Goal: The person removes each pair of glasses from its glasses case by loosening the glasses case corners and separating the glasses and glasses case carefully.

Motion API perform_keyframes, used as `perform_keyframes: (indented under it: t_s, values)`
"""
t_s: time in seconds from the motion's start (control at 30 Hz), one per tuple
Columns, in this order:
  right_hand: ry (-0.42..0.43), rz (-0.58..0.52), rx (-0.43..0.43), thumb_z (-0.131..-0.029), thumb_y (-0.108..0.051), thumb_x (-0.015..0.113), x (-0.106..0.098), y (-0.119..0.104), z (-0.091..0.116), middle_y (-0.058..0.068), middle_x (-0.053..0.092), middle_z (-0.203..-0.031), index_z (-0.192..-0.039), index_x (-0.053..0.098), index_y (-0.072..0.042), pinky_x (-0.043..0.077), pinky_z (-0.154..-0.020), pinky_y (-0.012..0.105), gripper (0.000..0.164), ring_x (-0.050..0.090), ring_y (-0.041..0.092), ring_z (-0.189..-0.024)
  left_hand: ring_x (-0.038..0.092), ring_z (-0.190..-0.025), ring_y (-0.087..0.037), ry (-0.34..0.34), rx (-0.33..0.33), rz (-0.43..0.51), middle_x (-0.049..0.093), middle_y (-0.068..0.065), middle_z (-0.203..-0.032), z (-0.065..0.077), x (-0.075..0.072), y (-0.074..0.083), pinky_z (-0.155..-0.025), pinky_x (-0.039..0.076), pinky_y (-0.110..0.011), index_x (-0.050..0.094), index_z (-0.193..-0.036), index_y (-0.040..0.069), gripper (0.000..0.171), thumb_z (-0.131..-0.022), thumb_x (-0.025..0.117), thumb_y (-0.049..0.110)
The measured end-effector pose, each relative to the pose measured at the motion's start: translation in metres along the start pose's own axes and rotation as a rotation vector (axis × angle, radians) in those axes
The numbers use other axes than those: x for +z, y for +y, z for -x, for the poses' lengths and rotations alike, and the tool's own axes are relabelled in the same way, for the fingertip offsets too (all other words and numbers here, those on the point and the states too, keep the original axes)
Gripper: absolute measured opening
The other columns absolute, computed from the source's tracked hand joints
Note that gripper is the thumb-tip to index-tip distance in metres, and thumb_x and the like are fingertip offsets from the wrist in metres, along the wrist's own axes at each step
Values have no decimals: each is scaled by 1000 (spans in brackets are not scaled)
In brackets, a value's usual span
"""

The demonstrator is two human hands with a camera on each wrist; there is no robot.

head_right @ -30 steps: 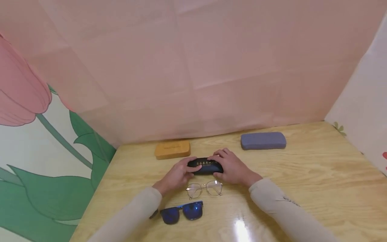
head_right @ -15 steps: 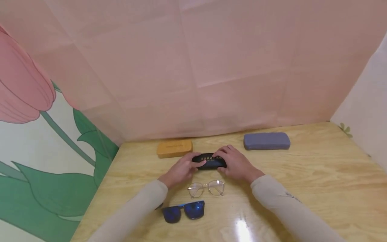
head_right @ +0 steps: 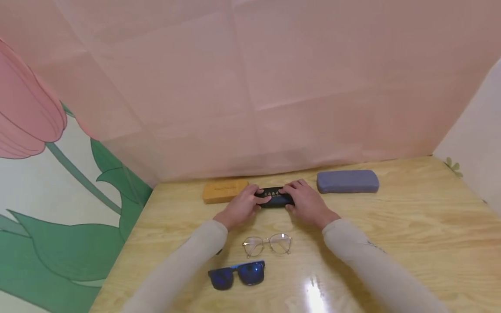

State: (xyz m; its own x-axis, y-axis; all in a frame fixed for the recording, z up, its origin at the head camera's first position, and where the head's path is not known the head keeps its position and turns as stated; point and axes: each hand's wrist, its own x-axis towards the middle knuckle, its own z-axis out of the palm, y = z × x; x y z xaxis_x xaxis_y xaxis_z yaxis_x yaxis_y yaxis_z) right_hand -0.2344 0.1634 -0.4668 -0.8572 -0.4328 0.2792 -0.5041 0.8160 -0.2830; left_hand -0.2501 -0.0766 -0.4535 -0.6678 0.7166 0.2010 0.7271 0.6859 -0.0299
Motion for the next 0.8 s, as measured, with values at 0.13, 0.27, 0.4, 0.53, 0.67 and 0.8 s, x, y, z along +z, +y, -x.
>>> perform_keyframes:
  t_s: [0.13,0.27,0.4,0.53,0.67,0.8]
  values:
    - [5,11,10,-84,-17,79,-6,4,-6,17,60,-133,-129,63,-9,42,-107,58,49,49,39,-126,55,-109,-17,23,-5,-29,58,-7,-116,-13,0,0,-99,51,-25,63,-130,26,44,-89,75,13]
    - [5,17,21,-83,-13,79,-11,7,-12,19,61,-133,-128,64,-7,42,-108,58,48,49,40,-126,55,-106,-16,18,-22,-42,58,-6,-112,-22,-4,0,-96,51,-25,64,-129,26,45,-88,75,12]
    - [-1,20,44,-82,-10,79,-10,8,-15,20,61,-131,-126,65,-6,42,-107,59,46,50,41,-124,57,-105,-16,16,-53,-29,61,-5,-111,-26,-2,2,-95,52,-25,65,-128,26,45,-87,77,13]
    - [-12,15,62,-83,-8,79,-8,7,-16,20,62,-131,-125,65,-5,43,-105,59,45,49,42,-124,59,-103,-17,15,-94,-13,64,-4,-110,-27,0,4,-94,53,-25,68,-127,24,45,-85,78,12]
    - [-12,8,74,-84,-8,78,-5,8,-18,20,61,-134,-128,63,-5,43,-106,59,46,48,41,-126,59,-104,-17,8,-125,-22,64,-4,-111,-29,1,6,-96,53,-26,68,-129,24,47,-85,78,13]
    - [-7,14,91,-84,-9,78,-4,12,-18,21,59,-137,-130,62,-6,43,-105,61,49,46,42,-129,58,-104,-16,2,-139,-15,62,-4,-112,-33,0,9,-95,53,-25,66,-130,25,47,-87,77,12]
